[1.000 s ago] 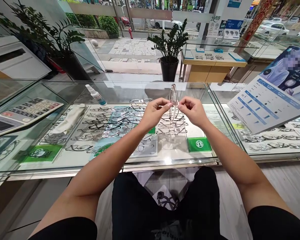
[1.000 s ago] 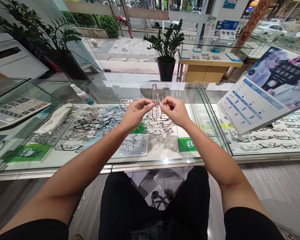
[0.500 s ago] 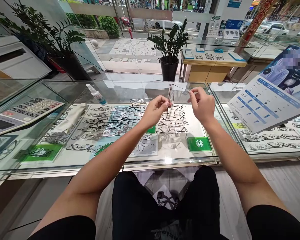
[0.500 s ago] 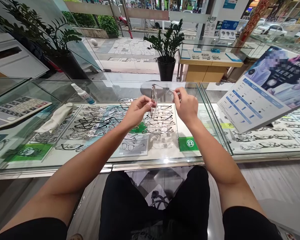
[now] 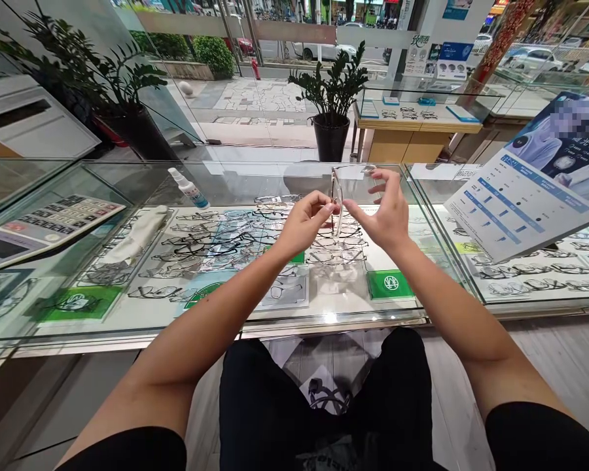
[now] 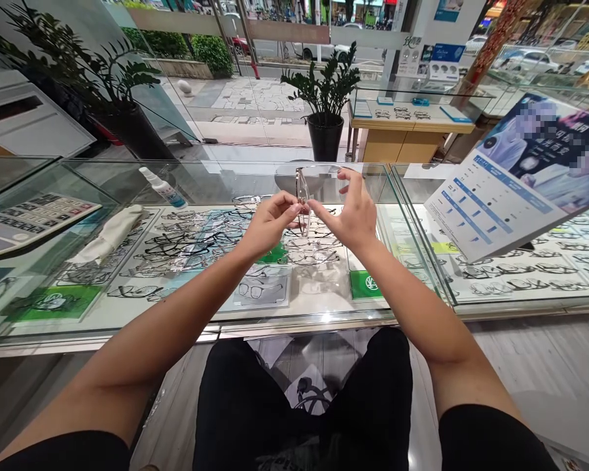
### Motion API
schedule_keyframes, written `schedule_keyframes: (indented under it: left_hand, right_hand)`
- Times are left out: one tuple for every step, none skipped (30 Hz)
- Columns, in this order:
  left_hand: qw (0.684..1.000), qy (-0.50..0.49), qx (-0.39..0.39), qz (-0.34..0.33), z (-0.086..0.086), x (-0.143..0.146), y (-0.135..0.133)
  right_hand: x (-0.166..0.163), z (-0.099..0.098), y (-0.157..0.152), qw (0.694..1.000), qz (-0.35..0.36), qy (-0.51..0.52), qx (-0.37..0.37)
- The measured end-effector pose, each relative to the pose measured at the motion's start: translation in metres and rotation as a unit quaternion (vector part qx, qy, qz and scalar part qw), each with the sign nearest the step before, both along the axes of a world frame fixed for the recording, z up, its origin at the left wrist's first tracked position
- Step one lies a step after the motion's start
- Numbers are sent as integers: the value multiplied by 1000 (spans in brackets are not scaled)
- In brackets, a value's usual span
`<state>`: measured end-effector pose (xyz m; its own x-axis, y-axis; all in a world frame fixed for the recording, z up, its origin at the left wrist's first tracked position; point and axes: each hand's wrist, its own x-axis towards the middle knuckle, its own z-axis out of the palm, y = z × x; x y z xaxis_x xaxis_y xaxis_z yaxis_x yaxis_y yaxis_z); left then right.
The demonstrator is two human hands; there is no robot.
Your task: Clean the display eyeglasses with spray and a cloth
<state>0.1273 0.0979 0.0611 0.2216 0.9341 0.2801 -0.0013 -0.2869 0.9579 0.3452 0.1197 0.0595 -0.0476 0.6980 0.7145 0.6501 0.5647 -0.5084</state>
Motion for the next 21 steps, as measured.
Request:
schedule_keyframes:
  left_hand:
    - [1000,-1,5,-2,-1,2,-1]
    - [1000,-2,8,-3,-2,3,-1]
    - [1000,-3,10,-4,-3,5,-2]
    - [1000,-4,11,-5,-4,6,-2]
    - [1000,-6,12,-5,-5,7,-3]
    - [1000,-9,12,-4,-6,8,-3]
    - [1000,-12,11,-3,-7,9,-3]
    - [1000,-15,10,-3,-8,9,-3]
    - [1000,-18,9,-2,-8,9,-3]
    - [1000,-20,7,-1,-9,9,-3]
    - [1000,-23,5,0,-9,10,-3]
    - [1000,-25,3,3,-9,10,-3]
    - [1000,-27,0,5,-9,10,-3]
    - [1000,-29,-2,8,-9,10,-2]
    - [999,-31,-5,12,-8,9,-2]
    - [999,-32,-6,17,-8,9,-2]
    - [999,-35,-8,22,-8,9,-1]
    - [999,-38,-8,28,-7,8,-1]
    - [998,-43,-9,34,-7,7,0]
    - [998,-48,-9,41,-7,7,1]
    - [997,-54,-10,48,-6,6,2]
  right_hand:
    - [-2,-3,0,1000,0,-10,4]
    - [-4,-6,0,1000,-2,-20,11]
    - [-4,-7,1,999,-4,-30,19]
    - [-4,-8,2,999,-4,-38,26]
    - [-4,-8,2,999,-3,-43,33]
    - [-4,-8,3,998,-2,-45,37]
    - [-3,-7,3,998,1,-47,40]
    - [-2,-6,3,998,4,-47,42]
    - [-2,-6,3,998,6,-49,42]
    - [-1,-5,3,998,9,-51,40]
    - [-1,-5,3,998,13,-53,37]
    - [-1,-5,4,998,18,-54,33]
    - [0,-4,4,998,25,-54,30]
    - [0,-4,5,998,31,-54,27]
    - [1,-4,5,998,36,-55,25]
    - [2,-4,6,997,40,-57,25]
    - [3,-5,8,997,43,-60,26]
    - [3,-5,9,996,47,-65,28]
    - [4,-5,10,996,50,-72,31]
    - [5,-5,11,995,54,-79,33]
    - [6,-6,12,994,56,-86,33]
